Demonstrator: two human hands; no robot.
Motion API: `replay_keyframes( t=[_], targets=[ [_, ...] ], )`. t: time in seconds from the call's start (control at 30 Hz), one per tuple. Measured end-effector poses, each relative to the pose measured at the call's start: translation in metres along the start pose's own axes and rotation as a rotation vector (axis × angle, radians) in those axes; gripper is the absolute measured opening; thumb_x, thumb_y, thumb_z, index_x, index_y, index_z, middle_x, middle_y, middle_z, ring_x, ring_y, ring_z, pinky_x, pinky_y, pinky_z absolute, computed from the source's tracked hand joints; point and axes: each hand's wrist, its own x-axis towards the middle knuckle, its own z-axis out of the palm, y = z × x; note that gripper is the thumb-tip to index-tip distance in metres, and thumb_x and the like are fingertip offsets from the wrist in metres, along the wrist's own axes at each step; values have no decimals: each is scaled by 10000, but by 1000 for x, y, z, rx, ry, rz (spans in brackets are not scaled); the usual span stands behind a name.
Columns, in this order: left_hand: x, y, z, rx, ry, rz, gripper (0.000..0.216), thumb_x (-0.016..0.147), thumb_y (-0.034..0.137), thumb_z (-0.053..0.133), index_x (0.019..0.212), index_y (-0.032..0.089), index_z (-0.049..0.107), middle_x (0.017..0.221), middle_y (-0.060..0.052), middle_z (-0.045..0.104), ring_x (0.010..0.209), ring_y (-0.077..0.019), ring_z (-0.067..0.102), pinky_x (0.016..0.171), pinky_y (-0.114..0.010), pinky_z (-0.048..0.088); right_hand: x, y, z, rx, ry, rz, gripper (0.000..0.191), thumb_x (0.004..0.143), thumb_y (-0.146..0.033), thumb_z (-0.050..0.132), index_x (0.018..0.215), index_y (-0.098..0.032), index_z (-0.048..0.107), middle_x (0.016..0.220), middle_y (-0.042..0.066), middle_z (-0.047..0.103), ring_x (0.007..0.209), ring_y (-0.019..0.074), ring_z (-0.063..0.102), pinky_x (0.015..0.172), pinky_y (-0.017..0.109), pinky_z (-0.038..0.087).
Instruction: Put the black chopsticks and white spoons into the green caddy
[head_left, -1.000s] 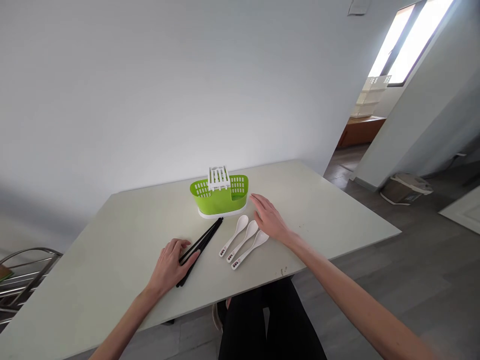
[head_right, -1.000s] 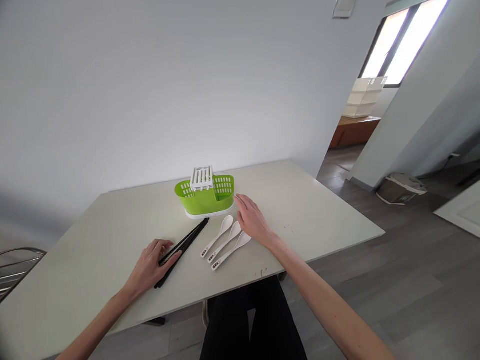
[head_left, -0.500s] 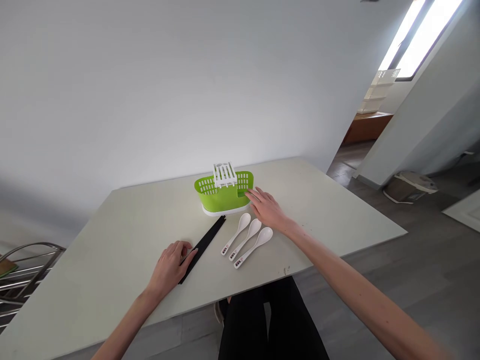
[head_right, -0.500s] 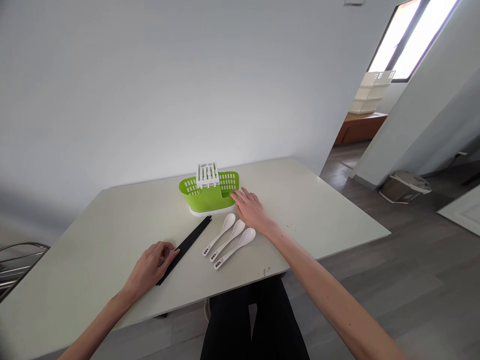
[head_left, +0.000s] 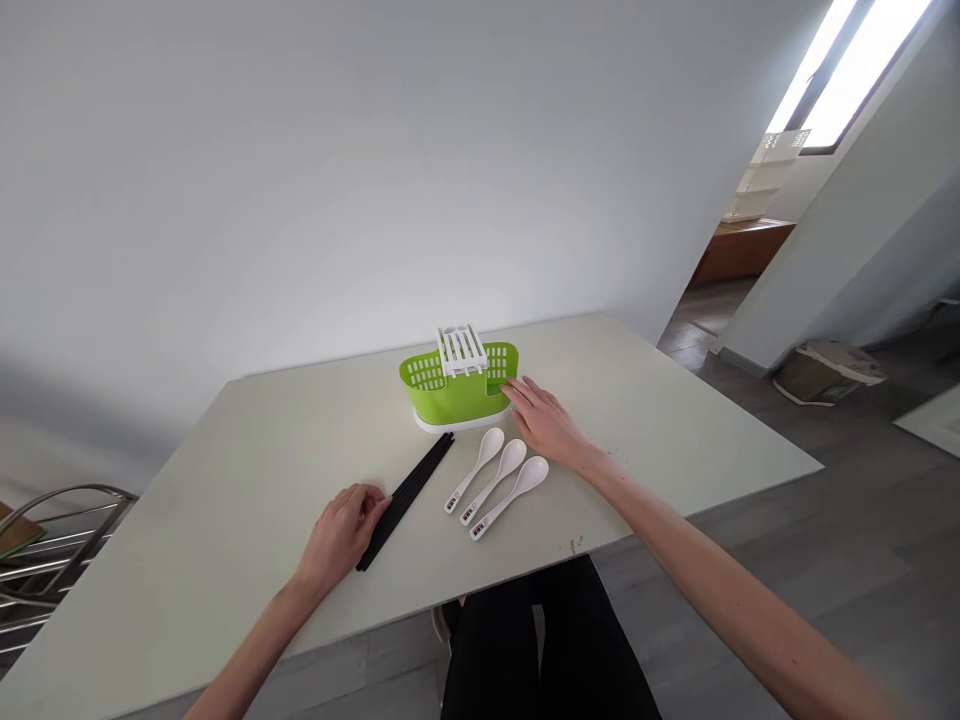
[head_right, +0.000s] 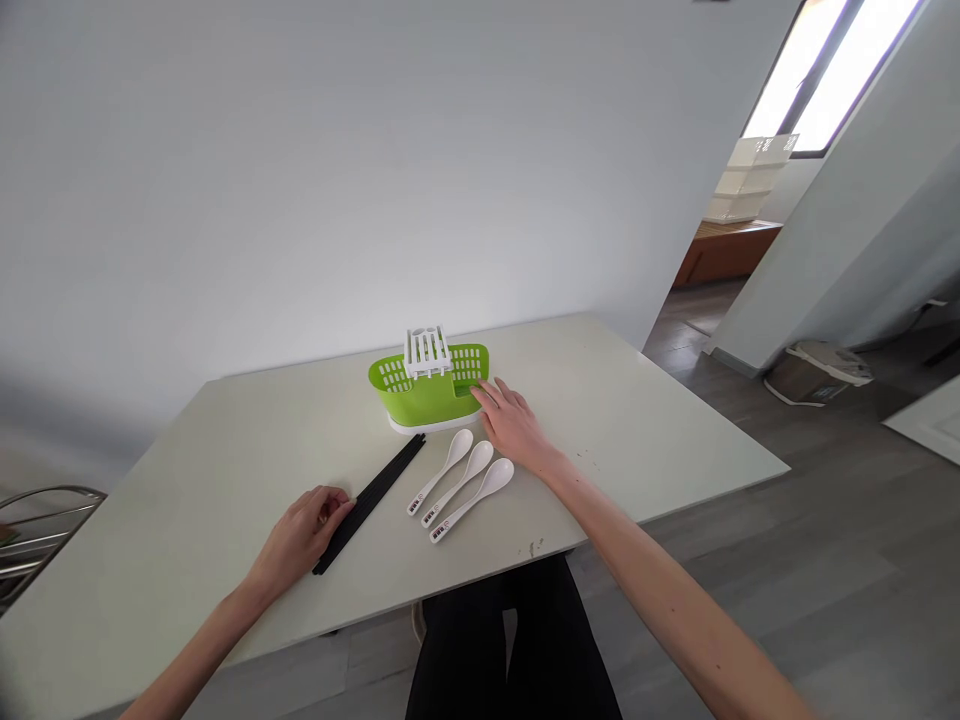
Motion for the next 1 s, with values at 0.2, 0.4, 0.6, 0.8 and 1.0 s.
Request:
replay_keyframes(
  t=[0.2,0.4,0.6,0.8,1.0],
  targets=[
    [1,-2,-1,-6,-17,-24,448,1013,625,374,950,248,609,853,-46,671,799,-244,640,727,-371,496,-1,-1,1,27,-14,4,564,1101,-313,313,1664,-284,328,1717,60,361,1607,337,267,1227,587,384],
    [3,-3,-3,-21,-56,-59,439,999,635,405,969,250,613,852,-31,674,811,-233,649,707,-347,483,-16,0,-7,132,44,18,635,1105,-342,306,1716,-326,134,1777,14,202,1637,280,184,1275,552,337],
    [6,-2,-6,-10,-80,-67,447,983,657,426,943,253,615,823,-18,668,751,-211,637,671,-325,469,-54,20,-2,211,124,179,671,1096,-379,342,1720,-296,111,1757,52,269,1618,271,253,1289,544,331],
    [10,0,-11,-46,-142,-83,449,964,658,422,939,257,620,819,-13,689,736,-207,638,670,-323,473,-78,34,13,245,114,333,653,1082,-431,376,1696,-272,220,1713,91,367,1586,292,332,1270,568,352],
    [11,3,-13,-16,-134,-94,453,968,654,402,945,256,616,836,-19,701,732,-212,645,658,-325,470,-82,34,16,254,143,335,634,1085,-471,372,1679,-275,271,1684,104,415,1552,301,394,1249,574,376]
  ],
)
